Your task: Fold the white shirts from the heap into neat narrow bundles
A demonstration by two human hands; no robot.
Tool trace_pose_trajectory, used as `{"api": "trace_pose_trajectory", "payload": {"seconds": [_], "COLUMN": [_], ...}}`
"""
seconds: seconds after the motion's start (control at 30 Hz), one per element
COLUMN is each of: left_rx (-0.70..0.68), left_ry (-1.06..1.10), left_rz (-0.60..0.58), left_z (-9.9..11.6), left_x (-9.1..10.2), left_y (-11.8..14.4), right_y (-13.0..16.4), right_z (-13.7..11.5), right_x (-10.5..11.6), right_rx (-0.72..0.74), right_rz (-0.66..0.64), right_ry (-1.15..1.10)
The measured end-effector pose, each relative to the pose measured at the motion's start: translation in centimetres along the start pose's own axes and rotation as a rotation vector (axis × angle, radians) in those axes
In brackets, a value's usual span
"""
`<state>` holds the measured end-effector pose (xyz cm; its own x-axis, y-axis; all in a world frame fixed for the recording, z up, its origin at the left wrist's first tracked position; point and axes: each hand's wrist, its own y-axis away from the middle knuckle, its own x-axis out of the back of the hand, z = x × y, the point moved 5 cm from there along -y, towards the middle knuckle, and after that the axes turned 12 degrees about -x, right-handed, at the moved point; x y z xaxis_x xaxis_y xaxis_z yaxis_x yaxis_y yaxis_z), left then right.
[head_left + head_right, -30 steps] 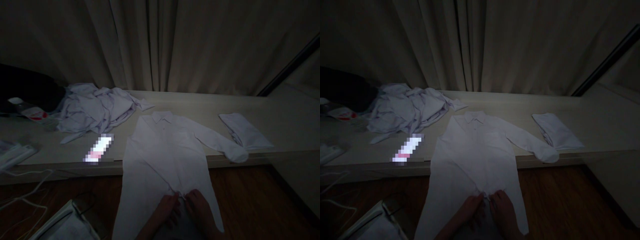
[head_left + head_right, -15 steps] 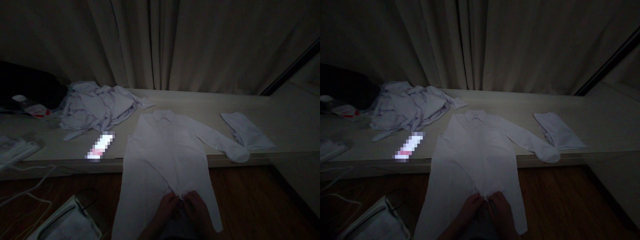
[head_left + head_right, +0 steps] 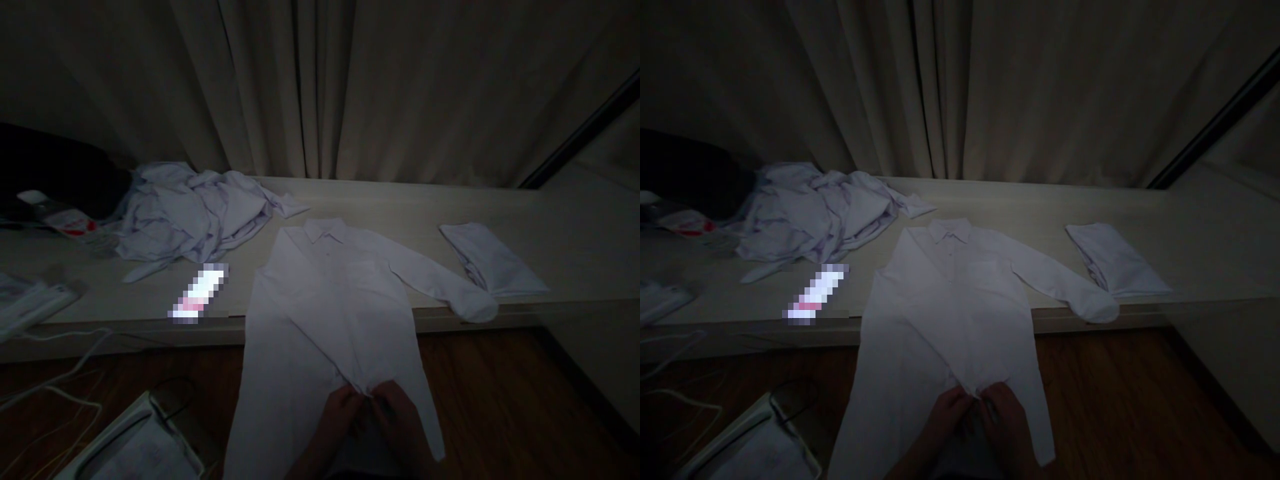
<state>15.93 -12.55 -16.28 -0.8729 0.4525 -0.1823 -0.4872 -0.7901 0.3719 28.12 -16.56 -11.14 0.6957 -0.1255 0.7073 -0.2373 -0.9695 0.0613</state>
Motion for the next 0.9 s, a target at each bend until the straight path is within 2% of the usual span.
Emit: {"api": "trace_pose_trajectory", "payload": {"seconds": [0.13, 0.4, 0.63, 0.8, 0.9], "left_rx": [0.034, -0.025, -0.071, -0.105, -0.149], "left_ry": [0.031, 0.017, -0.023, -0.11, -0.254], "left_rz": [0.02, -0.003, -0.073, -0.11, -0.139], "left_z": [0.1, 1.6, 1.7, 2.1, 2.7], "left_x": [-0.2, -0.4, -0.4, -0.3, -0.2], "left_y": [-0.2, -0.1, -0.4, -0.5, -0.7], "right_y": [0.2, -0.3, -0.9, -1.4, -1.6], "right_z": [-0.2, 0.4, 0.4, -0.3, -0.6], "right_x": [-0.2, 0.0, -0.6, 0.1, 0.4], "right_rx": [0.01, -0.069, 0.007, 0.045, 0.035], "right_rz": [-0.007, 0.053, -0.035, -0.064, -0.046], "right_ry": [0.005, -0.052, -0.036, 0.056, 0.063]}}
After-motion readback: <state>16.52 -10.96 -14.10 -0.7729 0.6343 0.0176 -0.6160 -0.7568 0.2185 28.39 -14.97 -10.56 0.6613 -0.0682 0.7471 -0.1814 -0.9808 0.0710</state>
